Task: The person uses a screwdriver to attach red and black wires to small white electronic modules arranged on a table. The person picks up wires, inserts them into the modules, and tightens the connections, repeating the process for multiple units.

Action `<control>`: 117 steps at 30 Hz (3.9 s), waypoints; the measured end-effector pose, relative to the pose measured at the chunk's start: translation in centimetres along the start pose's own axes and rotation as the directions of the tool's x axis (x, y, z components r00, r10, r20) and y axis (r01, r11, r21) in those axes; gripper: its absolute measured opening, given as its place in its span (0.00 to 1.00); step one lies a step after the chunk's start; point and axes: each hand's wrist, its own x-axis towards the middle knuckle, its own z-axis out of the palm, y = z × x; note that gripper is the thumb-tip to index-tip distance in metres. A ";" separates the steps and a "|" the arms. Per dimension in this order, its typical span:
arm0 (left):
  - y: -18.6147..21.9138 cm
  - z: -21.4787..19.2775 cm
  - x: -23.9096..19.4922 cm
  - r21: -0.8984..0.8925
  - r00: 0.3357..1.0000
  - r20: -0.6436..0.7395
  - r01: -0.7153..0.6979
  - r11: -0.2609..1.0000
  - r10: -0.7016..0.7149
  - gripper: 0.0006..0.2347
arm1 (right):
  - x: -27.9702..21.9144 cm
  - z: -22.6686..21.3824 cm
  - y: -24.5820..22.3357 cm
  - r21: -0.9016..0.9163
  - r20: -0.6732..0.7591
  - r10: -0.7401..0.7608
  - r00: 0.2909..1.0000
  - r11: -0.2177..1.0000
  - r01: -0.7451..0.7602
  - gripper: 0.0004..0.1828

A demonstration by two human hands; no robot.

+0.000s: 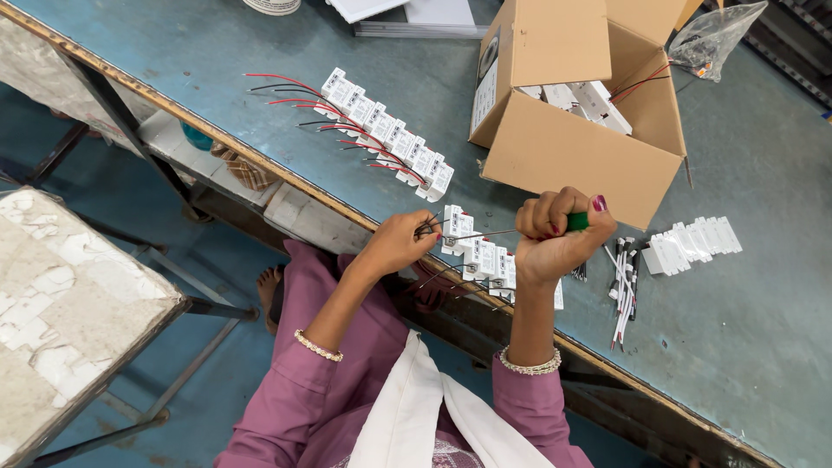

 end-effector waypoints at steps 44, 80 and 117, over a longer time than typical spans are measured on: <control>0.7 2.0 0.7 0.200 0.990 -0.133 0.073 0.977 -0.046 0.09 | 0.6 -0.1 0.8 -0.030 0.019 0.055 0.998 0.998 -0.054 0.28; 0.9 1.8 0.6 0.194 0.998 -0.055 0.044 0.980 -0.034 0.08 | 0.7 -1.5 1.6 0.074 0.018 0.060 0.998 0.995 -0.061 0.28; -0.1 -5.4 -4.5 -0.340 0.880 0.000 0.447 0.827 -0.476 0.03 | -7.6 -1.1 4.2 -0.935 -0.154 0.542 0.826 0.189 -0.298 0.29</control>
